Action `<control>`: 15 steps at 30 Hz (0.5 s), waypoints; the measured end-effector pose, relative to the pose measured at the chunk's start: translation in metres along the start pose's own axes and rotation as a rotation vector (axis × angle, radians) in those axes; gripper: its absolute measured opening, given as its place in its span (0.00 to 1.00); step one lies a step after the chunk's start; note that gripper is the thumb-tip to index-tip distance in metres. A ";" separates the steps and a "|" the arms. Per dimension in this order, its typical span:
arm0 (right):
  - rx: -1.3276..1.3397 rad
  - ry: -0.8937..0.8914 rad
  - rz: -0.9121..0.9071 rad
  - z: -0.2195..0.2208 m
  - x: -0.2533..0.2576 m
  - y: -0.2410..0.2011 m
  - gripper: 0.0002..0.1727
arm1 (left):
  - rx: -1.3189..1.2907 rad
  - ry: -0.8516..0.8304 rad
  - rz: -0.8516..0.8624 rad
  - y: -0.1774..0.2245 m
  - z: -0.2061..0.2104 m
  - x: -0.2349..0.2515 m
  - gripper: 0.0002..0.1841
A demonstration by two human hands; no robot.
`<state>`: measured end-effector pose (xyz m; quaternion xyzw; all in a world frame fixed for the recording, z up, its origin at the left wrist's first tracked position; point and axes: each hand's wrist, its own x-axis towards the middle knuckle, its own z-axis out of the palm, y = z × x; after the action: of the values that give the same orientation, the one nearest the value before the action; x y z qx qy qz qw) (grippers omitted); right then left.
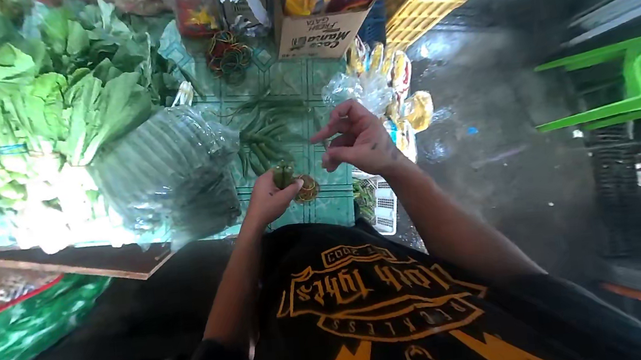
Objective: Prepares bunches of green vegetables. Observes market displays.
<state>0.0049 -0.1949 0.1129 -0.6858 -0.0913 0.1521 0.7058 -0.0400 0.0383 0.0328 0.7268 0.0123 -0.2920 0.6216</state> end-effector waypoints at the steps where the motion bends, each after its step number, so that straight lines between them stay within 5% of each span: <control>1: -0.117 -0.023 -0.025 0.001 0.002 0.001 0.31 | 0.024 0.014 0.008 0.001 0.001 0.000 0.12; 6: -0.723 -0.269 -0.131 0.020 0.012 -0.006 0.58 | 0.428 0.157 -0.054 0.017 0.010 -0.008 0.14; 11: -1.116 -0.436 -0.027 0.047 0.025 -0.020 0.60 | 0.643 0.166 -0.113 0.034 0.018 -0.009 0.16; 15: -1.010 -0.500 0.051 0.028 0.027 -0.016 0.52 | 0.314 0.163 0.039 0.018 0.018 -0.011 0.16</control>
<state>0.0226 -0.1600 0.1276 -0.8836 -0.3004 0.2644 0.2431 -0.0491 0.0216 0.0530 0.8362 0.0029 -0.2181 0.5031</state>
